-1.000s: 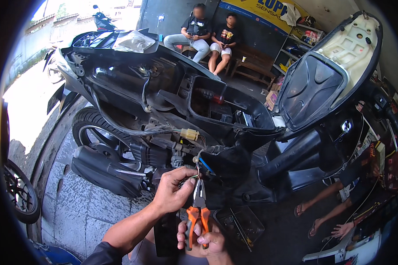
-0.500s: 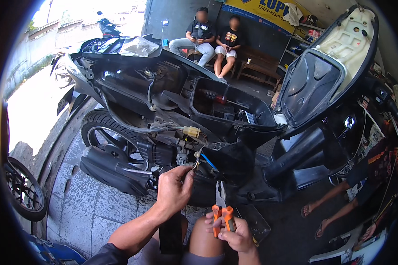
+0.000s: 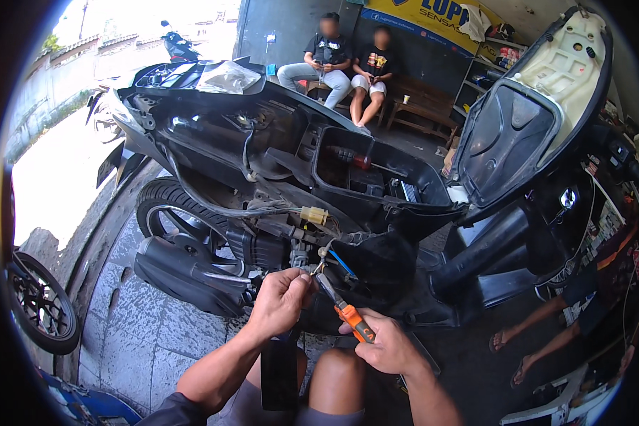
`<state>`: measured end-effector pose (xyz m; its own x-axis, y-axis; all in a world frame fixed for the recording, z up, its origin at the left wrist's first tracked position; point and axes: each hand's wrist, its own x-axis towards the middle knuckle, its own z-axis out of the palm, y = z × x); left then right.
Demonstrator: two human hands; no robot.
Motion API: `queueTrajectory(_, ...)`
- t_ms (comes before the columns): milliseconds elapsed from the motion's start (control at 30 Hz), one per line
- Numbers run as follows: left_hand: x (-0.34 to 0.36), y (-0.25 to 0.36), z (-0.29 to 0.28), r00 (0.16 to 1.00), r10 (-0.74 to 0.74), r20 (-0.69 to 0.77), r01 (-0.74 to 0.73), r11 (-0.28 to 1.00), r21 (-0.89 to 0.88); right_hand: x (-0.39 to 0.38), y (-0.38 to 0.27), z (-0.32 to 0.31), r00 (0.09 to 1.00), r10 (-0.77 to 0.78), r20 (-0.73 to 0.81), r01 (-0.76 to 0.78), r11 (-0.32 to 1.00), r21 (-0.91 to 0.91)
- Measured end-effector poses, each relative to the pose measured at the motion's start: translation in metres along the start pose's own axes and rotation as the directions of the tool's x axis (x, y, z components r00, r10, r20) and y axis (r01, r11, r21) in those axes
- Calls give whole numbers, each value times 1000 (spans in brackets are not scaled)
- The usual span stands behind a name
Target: The person repairs a motorcycle's electrical system by stripping wires with pliers, connecting them to a new regulator component, and fitting the component into the bike's chassis.
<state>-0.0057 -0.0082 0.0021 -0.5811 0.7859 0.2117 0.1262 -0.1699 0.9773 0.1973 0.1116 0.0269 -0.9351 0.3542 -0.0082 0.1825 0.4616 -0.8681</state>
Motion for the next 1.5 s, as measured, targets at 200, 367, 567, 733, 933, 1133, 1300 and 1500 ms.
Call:
queueTrajectory(200,8,-10,-7,983,-71,168,115,956,-270,11,-3,-2,1000,-9,-8,8,994,-110)
queueTrajectory(367,10,-6,-10,964,-140,228,219,904,-367,16,-7,-2,994,-101,-43,91,978,-187)
queueTrajectory(567,10,-8,-11,958,-158,240,249,873,-420,20,-19,-3,985,-157,-67,132,947,-292)
queueTrajectory(733,9,-11,-6,973,-105,205,184,890,-417,19,-23,-2,994,-85,-74,55,939,-339)
queueTrajectory(933,5,-10,-5,983,-80,162,134,926,-354,16,-27,3,995,-25,-94,-3,957,-292)
queueTrajectory(1133,2,-12,-11,985,-64,161,118,930,-348,-23,-10,3,983,-72,-170,45,987,-154)
queueTrajectory(1300,11,-6,-8,969,-128,213,201,908,-368,-115,39,0,923,262,-281,-168,934,316)
queueTrajectory(1500,4,0,-10,996,-13,85,29,981,-192,-239,191,92,572,784,-240,-555,586,590)
